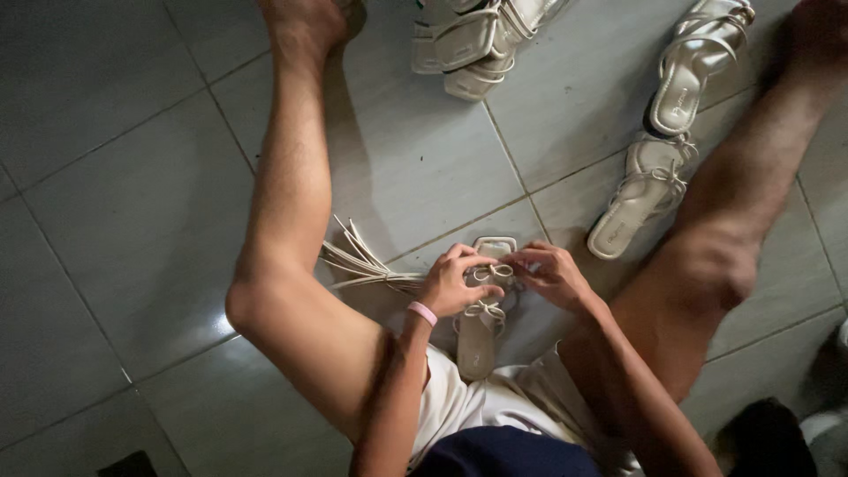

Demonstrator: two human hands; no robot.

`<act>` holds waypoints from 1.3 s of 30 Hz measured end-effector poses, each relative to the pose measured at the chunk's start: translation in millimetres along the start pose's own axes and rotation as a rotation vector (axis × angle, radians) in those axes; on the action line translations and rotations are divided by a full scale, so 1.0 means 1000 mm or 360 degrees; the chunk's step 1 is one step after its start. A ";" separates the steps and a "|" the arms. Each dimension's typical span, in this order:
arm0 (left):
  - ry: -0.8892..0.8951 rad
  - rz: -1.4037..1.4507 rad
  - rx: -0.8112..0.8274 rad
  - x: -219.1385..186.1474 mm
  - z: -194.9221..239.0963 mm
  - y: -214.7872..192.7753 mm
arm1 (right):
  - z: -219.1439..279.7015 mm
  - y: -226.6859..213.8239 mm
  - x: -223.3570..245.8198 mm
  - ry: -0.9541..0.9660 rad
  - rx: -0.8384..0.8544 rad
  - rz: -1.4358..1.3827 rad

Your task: The person sits on a tiled floor and ties the straps of a white sandal using a bundle of white cords. They repeatedly wrap and knot the cords around the sandal's upper, then place the finished sandal aside and pick up another to repeat the process.

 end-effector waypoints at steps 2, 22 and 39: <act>-0.0122 -0.0035 -0.0018 0.002 -0.001 0.001 | -0.003 -0.002 0.011 -0.0180 -0.0027 -0.0091; 0.0489 -0.0192 -0.0420 -0.024 0.013 -0.006 | -0.004 -0.003 0.040 -0.0418 -0.0154 -0.0056; 0.0535 -0.0140 -0.0573 -0.009 0.023 0.005 | -0.009 -0.013 0.055 -0.0708 -0.0039 -0.0232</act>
Point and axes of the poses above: each hand's wrist, its own z-axis away from the middle knuckle, its own y-axis out of the palm, x = y × z, the point moved 4 cm from there along -z, towards the middle knuckle, and after that the axes turned 14 degrees about -x, right-handed, at the moved point
